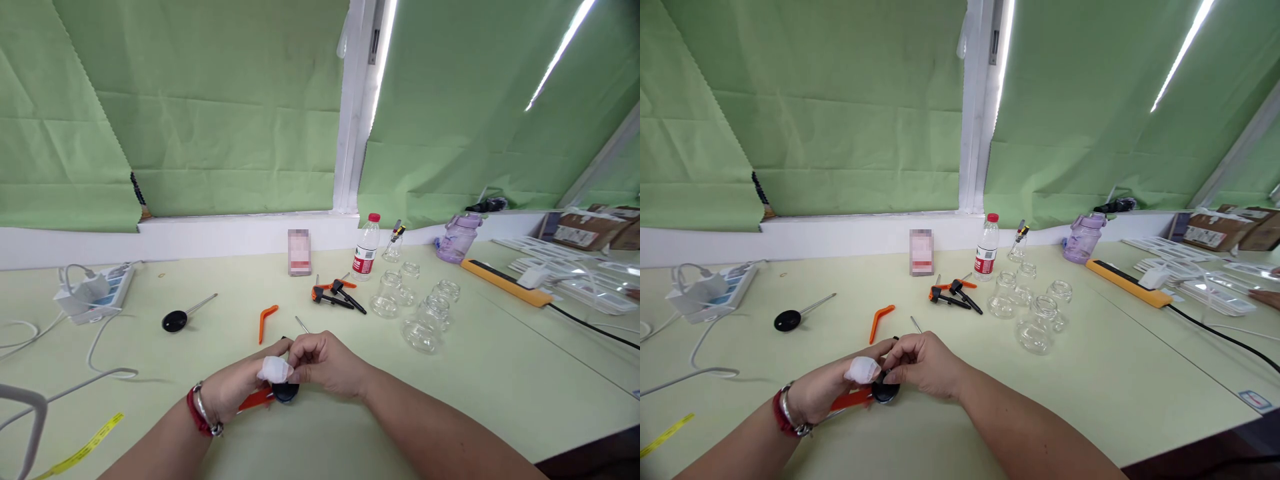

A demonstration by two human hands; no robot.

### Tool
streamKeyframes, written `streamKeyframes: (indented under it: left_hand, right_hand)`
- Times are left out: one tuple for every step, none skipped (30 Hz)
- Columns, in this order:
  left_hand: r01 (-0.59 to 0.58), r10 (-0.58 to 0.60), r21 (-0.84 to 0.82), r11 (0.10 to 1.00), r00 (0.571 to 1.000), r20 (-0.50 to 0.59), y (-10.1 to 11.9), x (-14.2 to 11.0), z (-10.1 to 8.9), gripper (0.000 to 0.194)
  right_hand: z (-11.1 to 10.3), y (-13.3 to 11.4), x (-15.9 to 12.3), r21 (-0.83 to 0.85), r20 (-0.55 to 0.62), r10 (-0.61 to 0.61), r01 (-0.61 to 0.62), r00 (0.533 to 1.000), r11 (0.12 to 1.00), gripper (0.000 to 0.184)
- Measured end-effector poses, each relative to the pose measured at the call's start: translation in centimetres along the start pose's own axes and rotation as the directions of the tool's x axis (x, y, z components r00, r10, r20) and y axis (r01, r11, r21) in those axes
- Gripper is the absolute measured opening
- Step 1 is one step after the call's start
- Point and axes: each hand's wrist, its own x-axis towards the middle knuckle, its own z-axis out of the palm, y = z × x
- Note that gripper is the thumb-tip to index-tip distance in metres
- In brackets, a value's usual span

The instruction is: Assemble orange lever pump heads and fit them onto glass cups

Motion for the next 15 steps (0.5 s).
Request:
streamKeyframes:
  left_hand:
    - [-0.002,0.002,-0.001,1.000,1.000,0.001,-0.01,0.01,-0.01,0.023]
    - [-0.003,0.003,-0.001,1.000,1.000,-0.001,-0.02,0.02,-0.02,0.022]
    - [-0.004,0.004,0.003,1.000,1.000,-0.004,-0.03,0.03,-0.02,0.022]
    - [-0.003,0.003,0.007,1.000,1.000,-0.007,-0.03,0.04,-0.02,0.022]
    - [-0.004,0.004,0.008,1.000,1.000,-0.009,-0.03,0.04,-0.01,0.022]
    - [-0.004,0.004,0.007,1.000,1.000,-0.008,-0.03,0.03,0.00,0.022]
    - [-0.004,0.004,0.005,1.000,1.000,-0.005,-0.03,0.03,0.01,0.022]
    - [-0.007,0.007,0.002,1.000,1.000,-0.001,-0.04,0.02,0.01,0.022]
    - [-0.013,0.013,0.000,1.000,1.000,0.002,-0.06,0.01,0.02,0.021]
    - [-0.020,0.020,-0.001,1.000,1.000,0.006,-0.07,0.00,0.02,0.020]
    - [-0.026,0.026,0.000,1.000,1.000,0.008,-0.09,0.00,0.01,0.020]
    - [-0.032,0.032,0.001,0.999,0.999,0.009,-0.11,0.00,0.01,0.019]
    - [-0.036,0.036,0.001,0.999,0.999,0.008,-0.12,0.00,0.00,0.019]
    - [-0.036,0.036,-0.001,0.999,0.999,0.007,-0.12,0.00,-0.01,0.019]
    - [-0.033,0.033,-0.001,0.999,0.999,0.006,-0.11,0.00,-0.01,0.019]
  right_hand:
    - [0.00,0.00,0.03,0.001,0.001,-0.003,0.003,1.000,1.000,0.018]
    - [0.00,-0.01,0.05,0.001,0.003,-0.006,0.006,1.000,1.000,0.018]
    - [0.00,-0.02,0.06,0.000,0.005,-0.008,0.008,1.000,1.000,0.018]
    - [-0.01,-0.03,0.06,-0.003,0.005,-0.010,0.010,1.000,1.000,0.018]
    - [-0.02,-0.03,0.05,-0.010,0.004,-0.009,0.009,1.000,1.000,0.018]
    - [-0.03,-0.02,0.03,-0.018,0.003,-0.010,0.010,1.000,1.000,0.018]
    - [-0.05,0.00,0.01,-0.028,0.003,-0.011,0.011,1.000,1.000,0.018]
    - [-0.08,0.03,-0.02,-0.036,0.002,-0.012,0.012,1.000,0.999,0.018]
    - [-0.11,0.07,-0.04,-0.041,0.004,-0.016,0.016,1.000,0.999,0.018]
    - [-0.15,0.11,-0.06,-0.046,0.006,-0.019,0.019,1.000,0.999,0.018]
    - [-0.19,0.16,-0.06,-0.049,0.007,-0.023,0.023,1.000,0.999,0.018]
    - [-0.22,0.19,-0.06,-0.050,0.005,-0.027,0.027,1.000,0.998,0.019]
    - [-0.26,0.21,-0.06,-0.051,0.006,-0.031,0.031,1.000,0.998,0.019]
    - [-0.29,0.22,-0.05,-0.052,0.006,-0.035,0.035,0.999,0.998,0.019]
    - [-0.31,0.22,-0.03,-0.054,0.006,-0.038,0.038,0.999,0.998,0.019]
